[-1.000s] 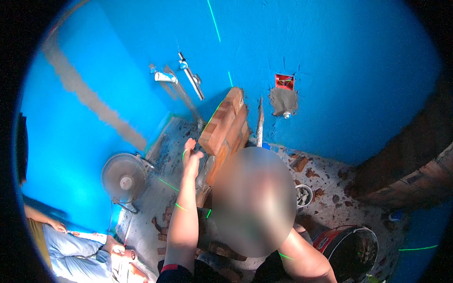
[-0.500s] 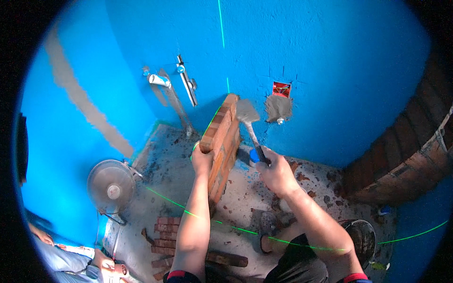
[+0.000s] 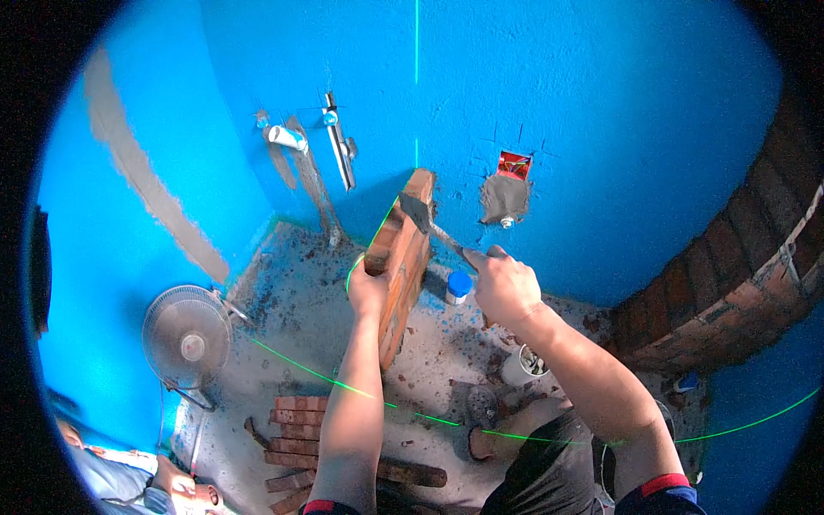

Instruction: The person applies mortar to bricks and places them onto a small wall structure, using a trowel to spread the mortar and align the bricks along a laser level guide.

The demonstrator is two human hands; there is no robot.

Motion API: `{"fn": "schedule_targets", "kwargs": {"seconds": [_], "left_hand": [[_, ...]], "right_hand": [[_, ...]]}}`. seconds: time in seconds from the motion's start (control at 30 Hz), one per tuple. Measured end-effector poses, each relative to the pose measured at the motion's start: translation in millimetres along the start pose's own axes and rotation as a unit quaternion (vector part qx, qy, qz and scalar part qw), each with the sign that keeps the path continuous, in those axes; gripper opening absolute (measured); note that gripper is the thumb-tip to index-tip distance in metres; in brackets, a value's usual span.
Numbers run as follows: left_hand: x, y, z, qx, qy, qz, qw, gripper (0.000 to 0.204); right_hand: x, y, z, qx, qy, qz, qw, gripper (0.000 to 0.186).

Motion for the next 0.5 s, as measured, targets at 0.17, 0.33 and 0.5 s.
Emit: {"fn": "schedule_targets", "kwargs": {"seconds": [0.17, 0.33, 0.5], "left_hand": [[-0.4, 1.3, 0.2, 0.014, 0.002, 0.0, 1.0, 0.038], [1.5, 0.2, 0.5, 0.018, -0.018, 0.005, 1.0, 0.036], [0.9, -0.2, 0.6, 0.01, 0.019, 0.003, 1.0, 0.036]], "right_hand": [[-2.1, -6.0, 1.5, 0.005, 0.016, 0.008, 1.0, 0.052], [-7.0, -5.7, 3.6, 0.005, 0.016, 0.0, 1.0, 0.052], [-8.0, -4.6, 4.9, 0.0, 0.006, -0.007, 1.0, 0.053]]}}
Point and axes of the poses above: each hand's wrist, its own y-axis away from the middle knuckle, its own x-axis out of the back of the hand, z = x × y, the point moved 7 cm from there along -y, towards the middle knuckle, and after that the axes turned 14 degrees about -x, right-handed, at the moved point
